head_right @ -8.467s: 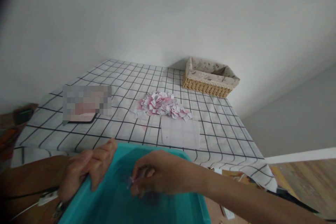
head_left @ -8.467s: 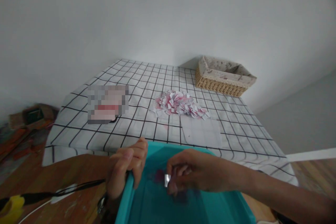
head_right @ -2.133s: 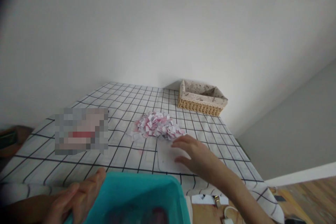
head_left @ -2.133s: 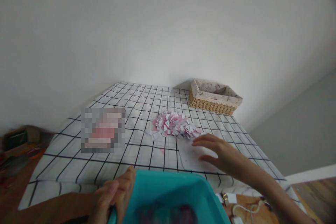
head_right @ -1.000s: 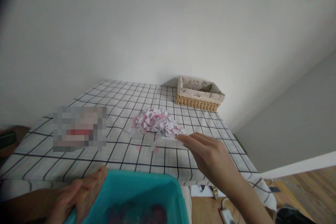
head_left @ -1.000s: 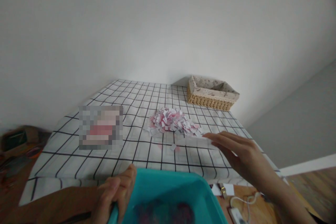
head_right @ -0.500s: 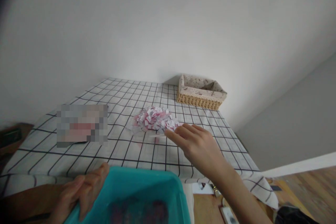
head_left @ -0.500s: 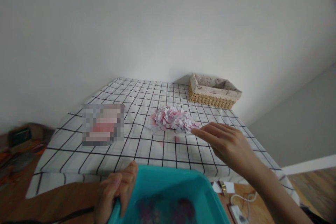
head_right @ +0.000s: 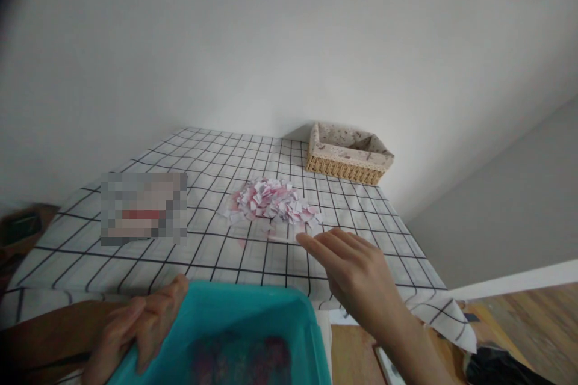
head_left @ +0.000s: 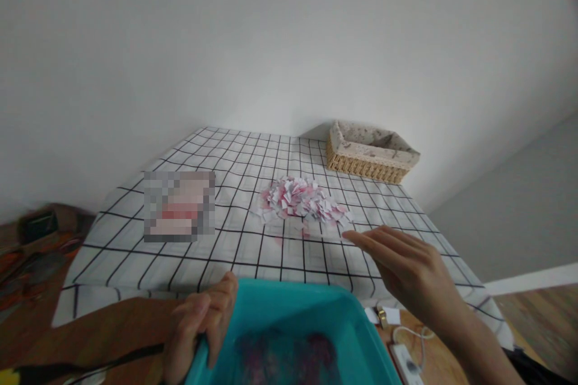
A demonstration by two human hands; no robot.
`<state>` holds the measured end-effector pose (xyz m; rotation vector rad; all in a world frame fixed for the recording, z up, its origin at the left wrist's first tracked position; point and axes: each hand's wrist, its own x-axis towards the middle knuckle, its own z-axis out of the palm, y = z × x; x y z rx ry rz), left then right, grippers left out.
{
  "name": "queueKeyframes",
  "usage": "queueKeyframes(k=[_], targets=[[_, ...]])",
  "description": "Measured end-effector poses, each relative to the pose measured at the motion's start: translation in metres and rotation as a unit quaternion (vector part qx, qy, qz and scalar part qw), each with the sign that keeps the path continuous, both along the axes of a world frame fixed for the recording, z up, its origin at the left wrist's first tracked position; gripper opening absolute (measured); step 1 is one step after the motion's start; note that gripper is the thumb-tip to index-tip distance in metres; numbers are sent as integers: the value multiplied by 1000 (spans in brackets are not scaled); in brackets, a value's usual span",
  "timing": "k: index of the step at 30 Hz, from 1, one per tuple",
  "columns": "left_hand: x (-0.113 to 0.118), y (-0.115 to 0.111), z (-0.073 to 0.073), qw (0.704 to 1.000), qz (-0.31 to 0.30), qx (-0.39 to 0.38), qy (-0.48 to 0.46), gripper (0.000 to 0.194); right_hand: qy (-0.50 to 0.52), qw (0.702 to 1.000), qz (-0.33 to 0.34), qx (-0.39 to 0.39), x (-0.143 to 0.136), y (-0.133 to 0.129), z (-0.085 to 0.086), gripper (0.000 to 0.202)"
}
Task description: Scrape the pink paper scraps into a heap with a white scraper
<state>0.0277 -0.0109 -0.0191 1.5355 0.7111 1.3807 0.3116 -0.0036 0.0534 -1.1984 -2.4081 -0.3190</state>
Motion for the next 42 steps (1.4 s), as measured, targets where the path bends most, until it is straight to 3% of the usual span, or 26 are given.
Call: queueKeyframes(k=[3, 9, 14, 19, 24, 29, 36, 42], targets=[[0, -1, 1, 1000, -1, 14, -2, 66, 13, 1000, 26, -9, 0, -7, -2, 35], [-8, -7, -7, 999, -17, -13, 40, 63, 9, 1000, -19, 24, -1, 0, -4, 35], [-11, -10, -16, 998, 36, -42, -3, 62, -8, 999, -13, 30, -7, 10, -7, 34], [-15, -8, -24, 999, -2, -46, 28, 64, -9, 1000, 13, -1, -6, 3, -6, 35], [-10, -12, -21, 999, 20, -43, 11, 62, 22, 1000, 19, -4, 0, -7, -9, 34], [-7, -11, -13, 1000, 14, -22, 6, 62, 50, 999, -18, 2, -2, -5, -11, 35], [0, -10, -9, 999, 21, -4, -26, 62, 111, 975, 14, -193, -6, -4, -6, 31], [-7, -9, -13, 999, -31, -9, 16, 62, 241, 941, 40, -234, 10, 11, -30, 23]])
